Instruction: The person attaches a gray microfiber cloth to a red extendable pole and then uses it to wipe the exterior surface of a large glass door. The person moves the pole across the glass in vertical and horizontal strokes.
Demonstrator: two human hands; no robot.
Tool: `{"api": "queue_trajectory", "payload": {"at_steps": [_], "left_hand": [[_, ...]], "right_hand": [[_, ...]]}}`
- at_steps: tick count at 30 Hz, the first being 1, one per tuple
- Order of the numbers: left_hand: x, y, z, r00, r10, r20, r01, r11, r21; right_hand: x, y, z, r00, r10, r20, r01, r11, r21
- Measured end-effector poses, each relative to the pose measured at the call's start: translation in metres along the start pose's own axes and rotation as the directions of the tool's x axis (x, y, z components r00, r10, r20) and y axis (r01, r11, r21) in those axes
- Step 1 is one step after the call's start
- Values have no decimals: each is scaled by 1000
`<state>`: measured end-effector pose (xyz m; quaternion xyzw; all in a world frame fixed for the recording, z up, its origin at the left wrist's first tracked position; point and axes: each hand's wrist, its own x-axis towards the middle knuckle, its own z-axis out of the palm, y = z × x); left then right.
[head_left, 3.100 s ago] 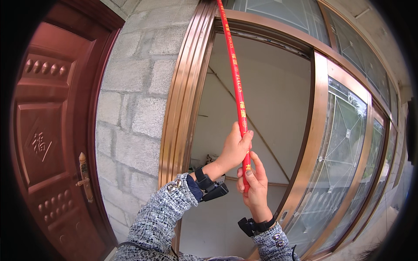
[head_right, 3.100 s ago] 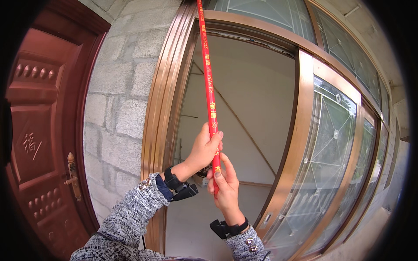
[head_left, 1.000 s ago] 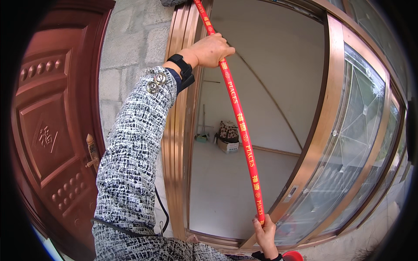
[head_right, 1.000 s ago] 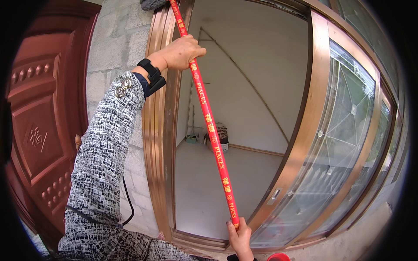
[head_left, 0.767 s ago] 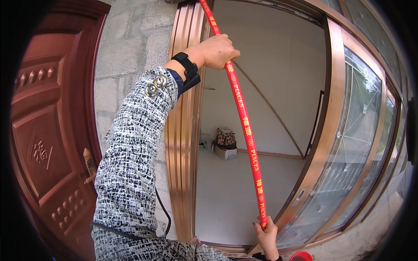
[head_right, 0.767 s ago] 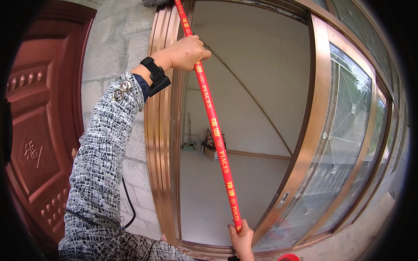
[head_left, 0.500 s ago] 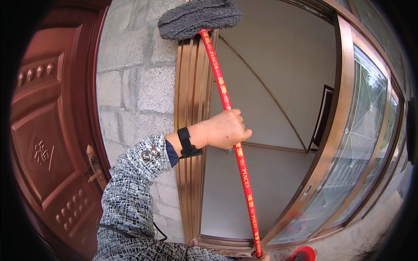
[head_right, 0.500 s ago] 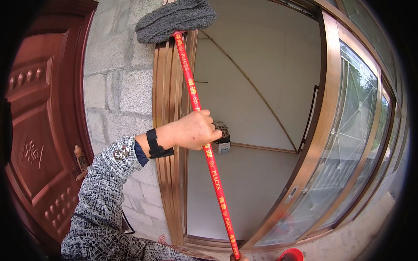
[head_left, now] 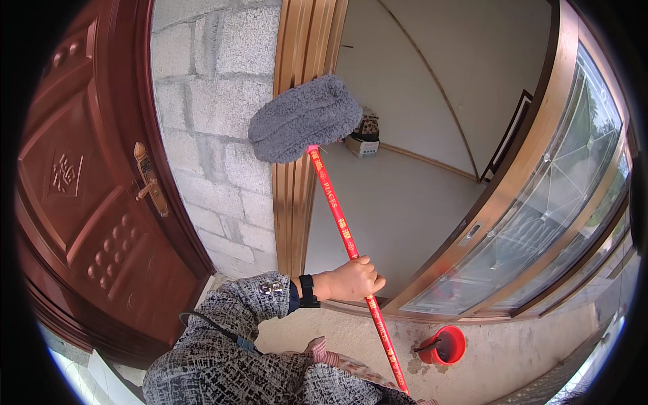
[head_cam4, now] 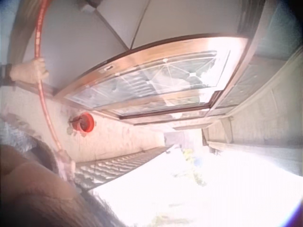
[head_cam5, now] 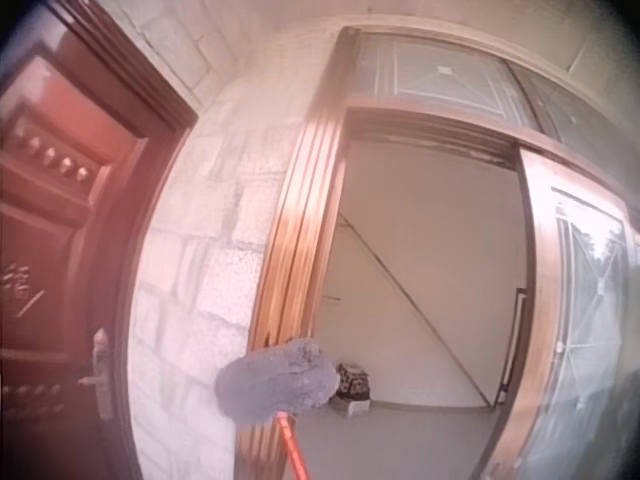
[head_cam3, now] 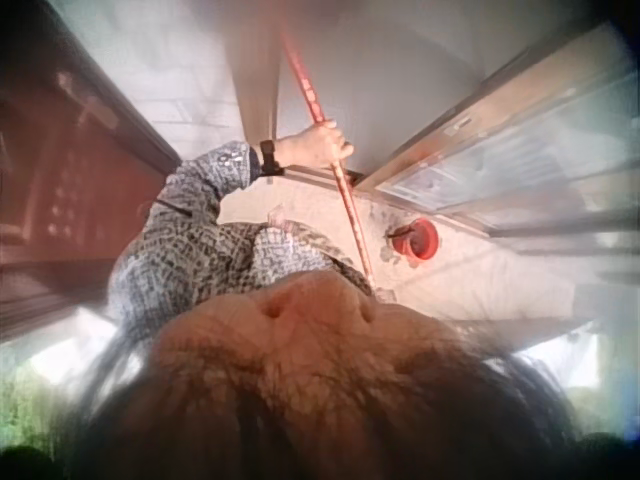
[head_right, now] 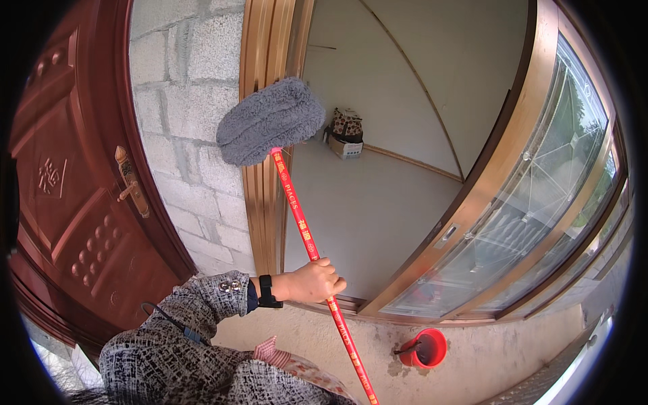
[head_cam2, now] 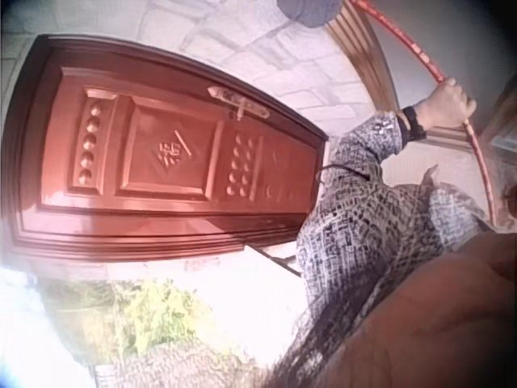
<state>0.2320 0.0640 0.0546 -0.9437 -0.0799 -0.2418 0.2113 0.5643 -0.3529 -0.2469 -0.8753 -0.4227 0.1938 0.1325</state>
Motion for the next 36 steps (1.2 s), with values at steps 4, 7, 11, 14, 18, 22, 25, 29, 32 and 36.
{"api": "queue_trajectory", "payload": {"at_steps": [4, 7, 11, 14, 18, 22, 25, 29, 32, 36], "left_hand": [[-46, 76, 78, 978, -96, 183, 133, 970, -205], [-80, 126, 137, 910, -119, 398, 273, 893, -357], [-102, 170, 173, 751, -67, 657, 450, 779, -436], [-79, 172, 150, 851, -37, 523, 340, 798, -498], [-11, 131, 68, 992, 3, 127, 45, 926, -375], [58, 37, -28, 981, 165, -106, -167, 986, -15], [106, -49, -102, 917, 320, -239, -262, 933, 246], [157, -170, -224, 884, 334, -326, -112, 829, 548], [179, -224, -296, 919, 304, -252, -119, 821, 559], [195, -258, -307, 977, 179, 113, -210, 764, 610]], "right_hand": [[-65, 93, -30, 989, 134, 55, -118, 966, -231], [-115, 158, -56, 967, 234, 102, -177, 902, -394], [-173, 217, -95, 936, 316, 152, -176, 798, -577], [-195, 230, -123, 998, -1, 61, 43, 722, -691], [-196, 206, -138, 947, 321, -19, -300, 861, -411], [-134, 118, -110, 956, 180, -230, -211, 970, -121], [-56, 4, -84, 930, -35, -367, 86, 988, 125], [30, -165, -89, 926, -343, -154, 374, 798, 473], [62, -255, -111, 883, -458, 105, 285, 699, 656], [68, -300, -94, 911, -371, -181, 384, 598, 704]]}}
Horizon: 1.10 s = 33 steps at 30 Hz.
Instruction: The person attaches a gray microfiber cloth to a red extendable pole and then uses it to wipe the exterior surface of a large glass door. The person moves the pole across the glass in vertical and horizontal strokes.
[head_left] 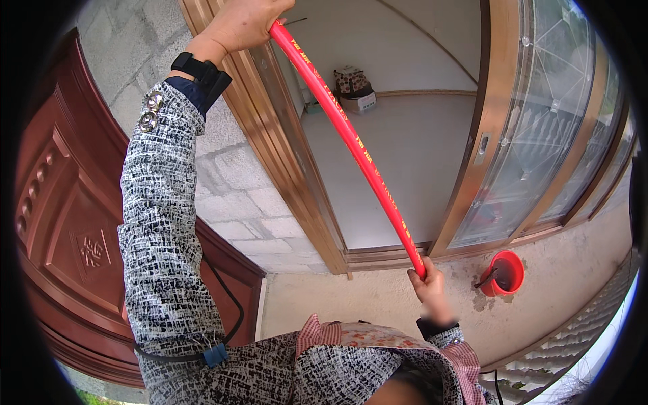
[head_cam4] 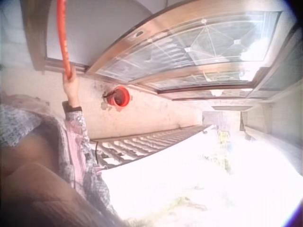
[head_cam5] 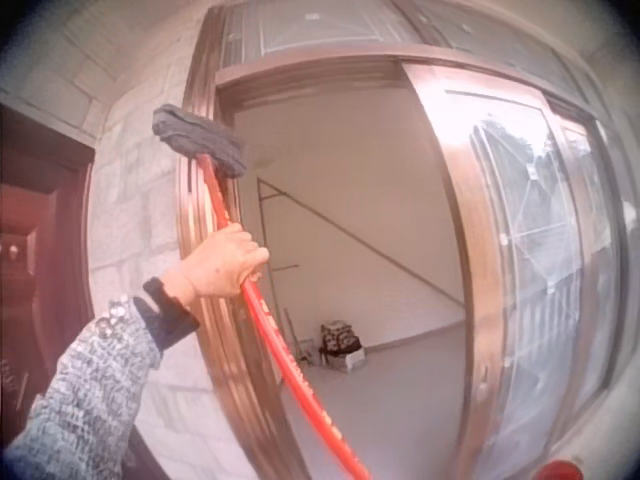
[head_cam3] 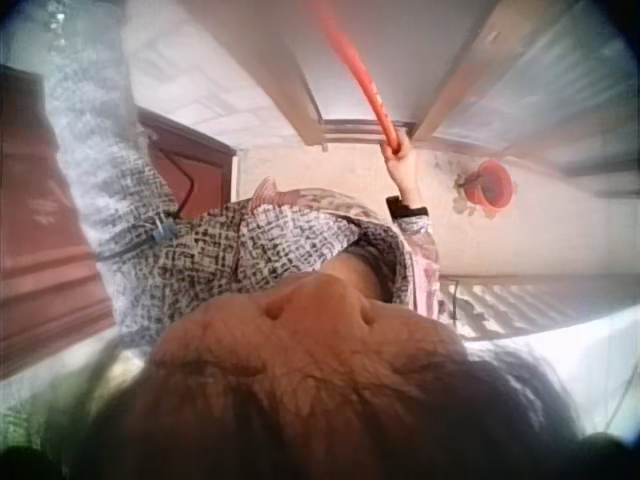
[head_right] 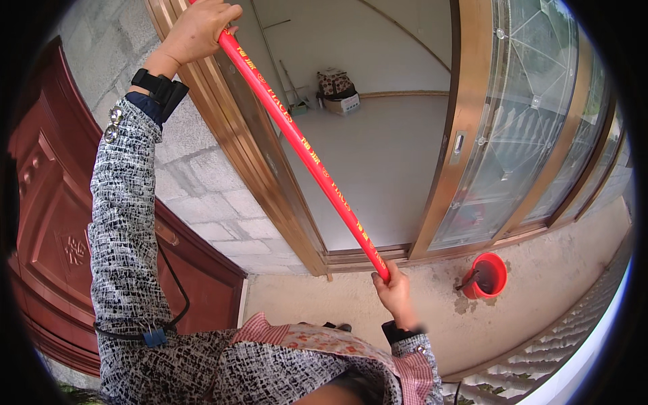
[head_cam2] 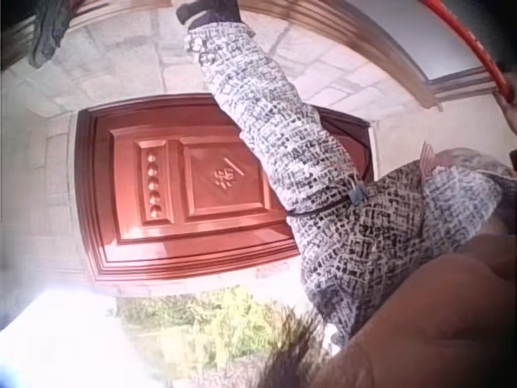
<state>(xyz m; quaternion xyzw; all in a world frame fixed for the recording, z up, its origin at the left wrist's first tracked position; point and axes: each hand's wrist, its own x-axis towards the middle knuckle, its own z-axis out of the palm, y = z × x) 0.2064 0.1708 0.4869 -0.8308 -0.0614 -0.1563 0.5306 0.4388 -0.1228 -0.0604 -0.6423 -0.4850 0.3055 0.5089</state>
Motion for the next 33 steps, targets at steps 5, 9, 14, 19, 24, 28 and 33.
{"api": "queue_trajectory", "payload": {"at_steps": [5, 9, 14, 19, 24, 28, 33], "left_hand": [[-23, 75, 56, 978, 125, 168, -99, 983, -155], [-64, 203, 107, 943, 143, 299, -17, 921, -389], [-116, 374, 166, 917, 125, 379, 155, 763, -627], [-148, 539, 187, 836, 223, 501, 334, 517, -788], [-129, 548, 184, 762, 360, 538, 355, 463, -812], [-91, 445, 165, 818, 320, 478, 222, 590, -776], [-25, 216, 129, 918, 205, 339, -17, 875, -483]], "right_hand": [[-43, 96, 13, 999, -21, -51, 9, 976, -219], [-122, 187, 2, 983, 179, -42, -184, 961, -204], [-239, 243, -67, 907, 376, -188, -420, 794, -440], [-341, 241, -175, 830, 531, -171, -493, 554, -671], [-346, 227, -214, 831, 488, -266, -502, 454, -736], [-282, 210, -188, 882, 336, -330, -469, 562, -681], [-112, 158, -97, 939, 113, -326, -247, 879, -409]]}}
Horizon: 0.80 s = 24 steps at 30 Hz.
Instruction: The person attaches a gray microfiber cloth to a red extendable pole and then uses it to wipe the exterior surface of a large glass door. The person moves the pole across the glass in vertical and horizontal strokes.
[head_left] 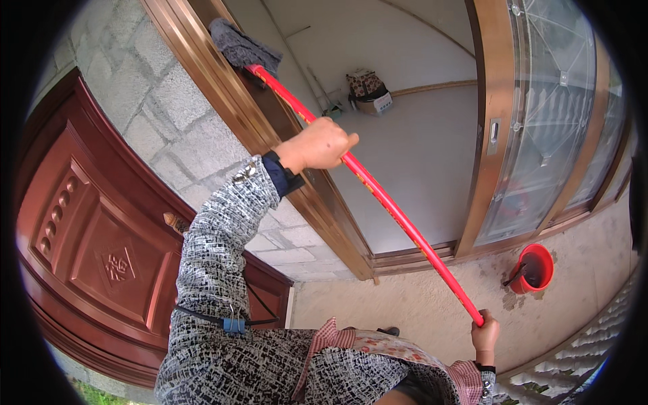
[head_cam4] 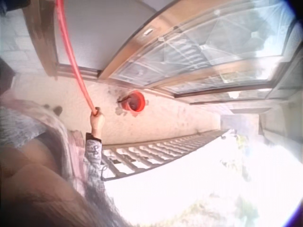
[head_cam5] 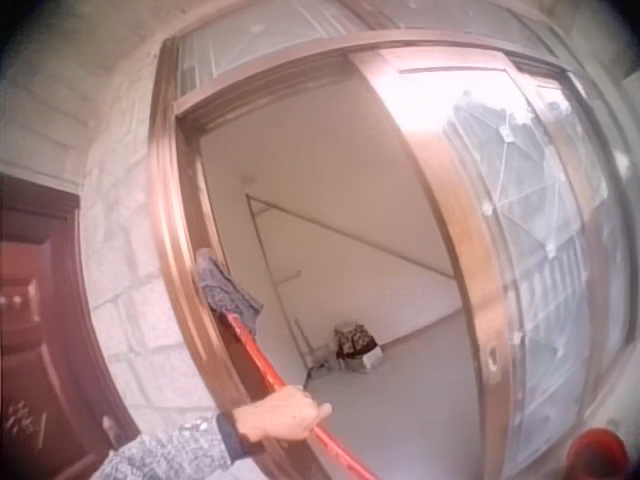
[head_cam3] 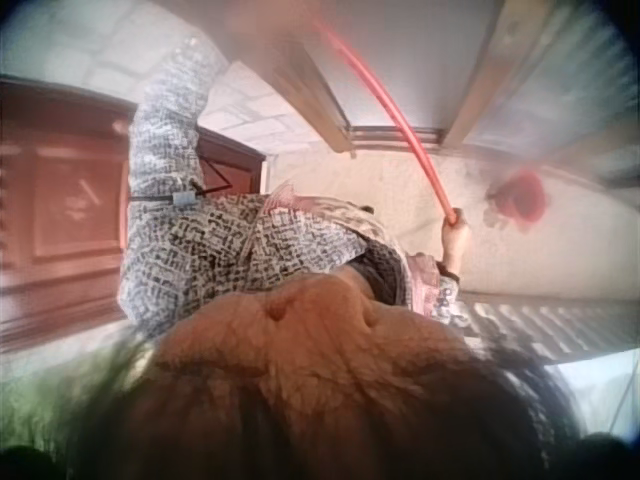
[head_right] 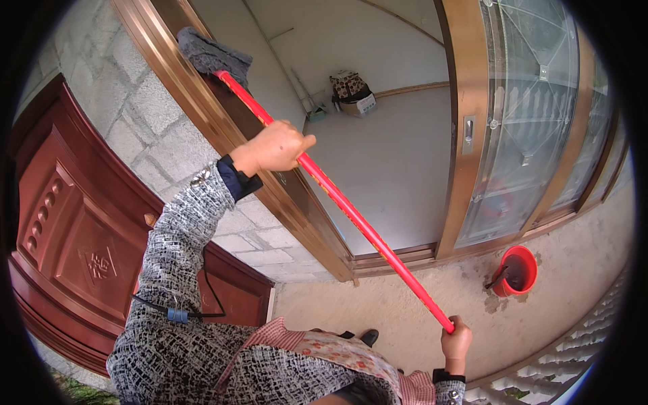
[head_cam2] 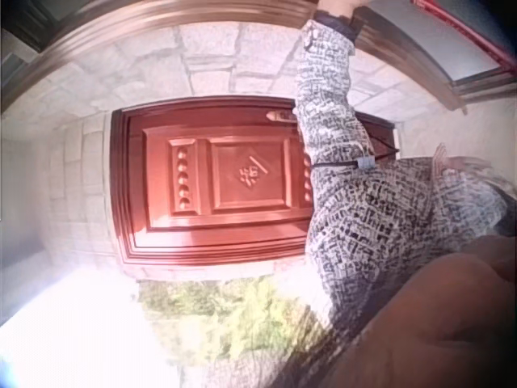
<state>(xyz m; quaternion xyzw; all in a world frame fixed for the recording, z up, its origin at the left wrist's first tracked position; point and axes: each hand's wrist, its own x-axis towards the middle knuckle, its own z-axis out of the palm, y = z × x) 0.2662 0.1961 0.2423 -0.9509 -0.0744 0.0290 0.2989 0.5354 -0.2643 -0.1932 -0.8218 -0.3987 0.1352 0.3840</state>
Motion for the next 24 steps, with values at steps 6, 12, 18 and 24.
{"api": "queue_trajectory", "payload": {"at_steps": [6, 12, 18, 24], "left_hand": [[-14, -152, -191, 960, -8, -281, 140, 880, 453], [-6, -178, -216, 941, -39, -336, 213, 841, 498], [-30, -123, -152, 905, -8, -425, 165, 928, 334], [-20, 13, -64, 885, -65, -460, 106, 992, 64]], "right_hand": [[136, -244, 45, 950, -312, -23, 300, 890, 343], [183, -372, 34, 890, -448, -88, 435, 773, 462], [135, -307, 77, 900, -412, 145, 309, 836, 454], [49, -166, 64, 928, -302, 220, 229, 925, 302]]}}
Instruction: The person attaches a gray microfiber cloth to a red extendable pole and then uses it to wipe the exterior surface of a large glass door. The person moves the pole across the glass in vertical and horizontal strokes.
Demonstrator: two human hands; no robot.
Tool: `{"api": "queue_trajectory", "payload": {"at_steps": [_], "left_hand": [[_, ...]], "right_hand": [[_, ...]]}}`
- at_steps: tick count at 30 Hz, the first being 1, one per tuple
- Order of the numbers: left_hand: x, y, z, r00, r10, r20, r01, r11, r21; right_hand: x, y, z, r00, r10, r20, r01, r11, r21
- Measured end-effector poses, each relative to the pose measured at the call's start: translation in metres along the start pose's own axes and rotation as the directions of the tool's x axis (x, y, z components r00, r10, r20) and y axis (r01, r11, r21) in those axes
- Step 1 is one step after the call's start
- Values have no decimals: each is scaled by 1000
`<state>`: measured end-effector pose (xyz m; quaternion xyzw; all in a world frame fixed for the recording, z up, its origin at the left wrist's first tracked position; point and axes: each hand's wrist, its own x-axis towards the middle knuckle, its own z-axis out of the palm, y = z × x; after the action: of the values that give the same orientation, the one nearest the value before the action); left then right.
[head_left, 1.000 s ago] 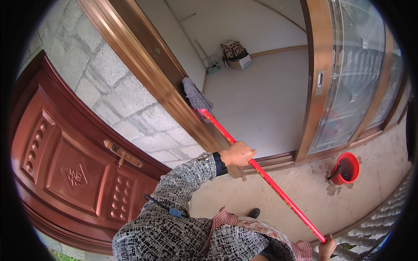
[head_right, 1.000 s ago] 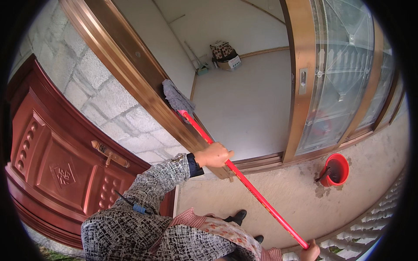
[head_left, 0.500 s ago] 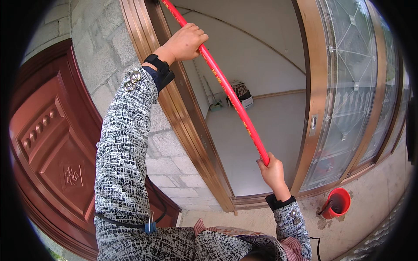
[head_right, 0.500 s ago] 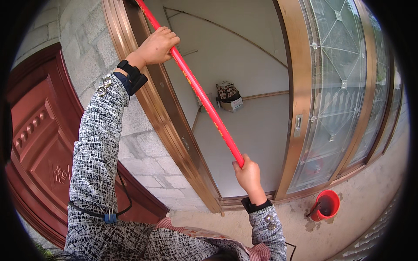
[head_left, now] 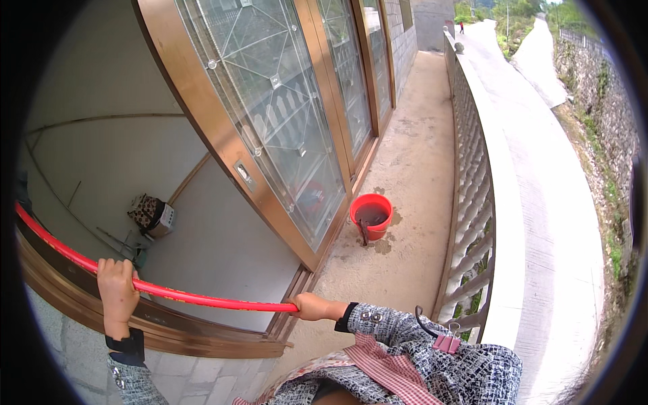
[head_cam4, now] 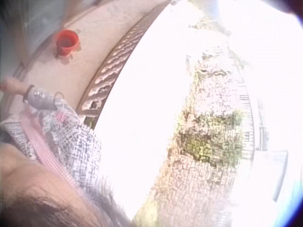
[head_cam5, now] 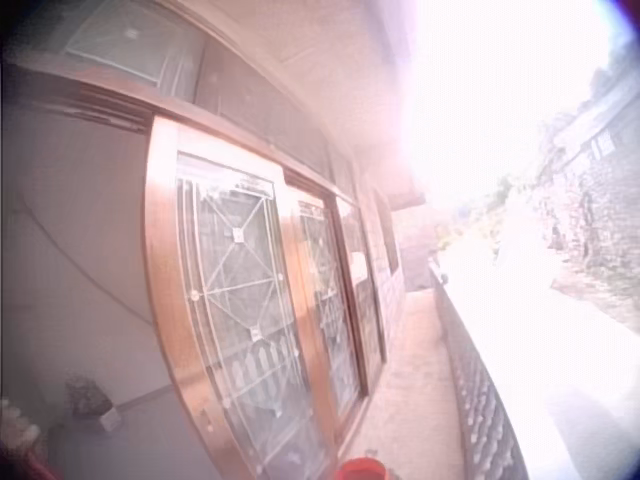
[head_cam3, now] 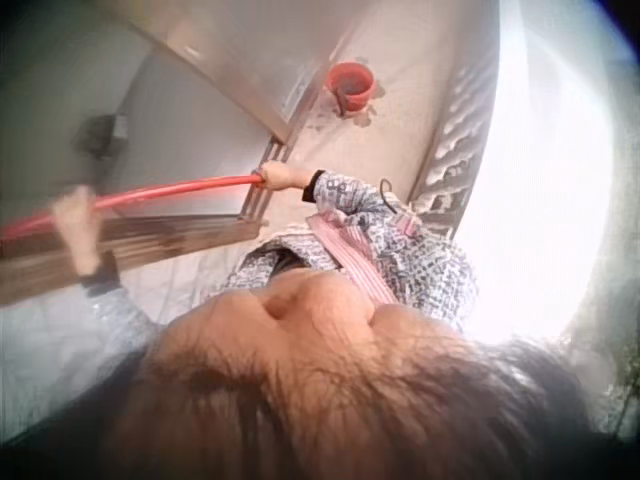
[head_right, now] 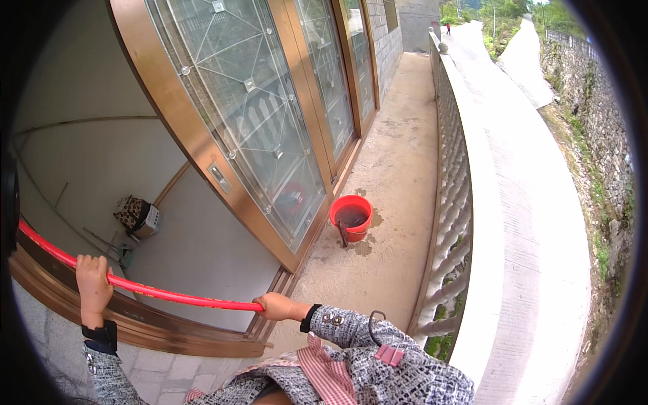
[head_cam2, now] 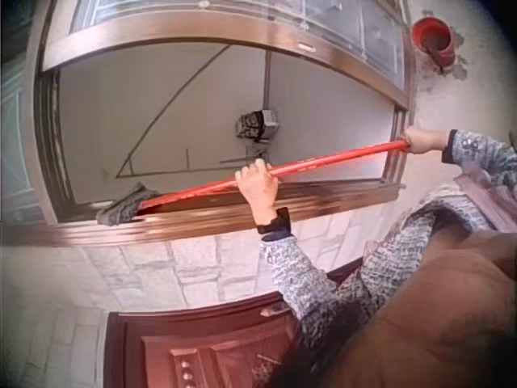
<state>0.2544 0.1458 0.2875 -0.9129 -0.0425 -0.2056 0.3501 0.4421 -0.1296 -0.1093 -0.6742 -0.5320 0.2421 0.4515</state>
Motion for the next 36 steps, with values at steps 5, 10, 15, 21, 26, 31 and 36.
{"api": "queue_trajectory", "payload": {"at_steps": [5, 10, 15, 21, 26, 31, 36], "left_hand": [[-37, 110, 45, 1000, -13, 14, 15, 986, -164], [-67, 206, 89, 997, -34, 67, 55, 940, -336], [-98, 303, 149, 968, -87, 237, 201, 832, -517], [-130, 391, 178, 761, 31, 648, 504, 599, -622], [-99, 421, 155, 793, 79, 605, 477, 537, -695], [-20, 406, 109, 986, -49, 159, 152, 659, -737], [59, 293, 77, 974, -57, -221, -59, 872, -486]], "right_hand": [[-115, 68, -31, 970, 234, 72, -223, 966, -130], [-219, 82, -104, 922, 385, 47, -349, 875, -336], [-287, 31, -198, 886, 460, -62, -425, 750, -507], [-301, -45, -235, 938, 342, -58, -260, 583, -770], [-328, -40, -292, 920, 356, -162, -331, 489, -807], [-347, 39, -325, 841, 447, -304, -522, 527, -671], [-292, 105, -269, 867, 496, -41, -497, 861, -108]]}}
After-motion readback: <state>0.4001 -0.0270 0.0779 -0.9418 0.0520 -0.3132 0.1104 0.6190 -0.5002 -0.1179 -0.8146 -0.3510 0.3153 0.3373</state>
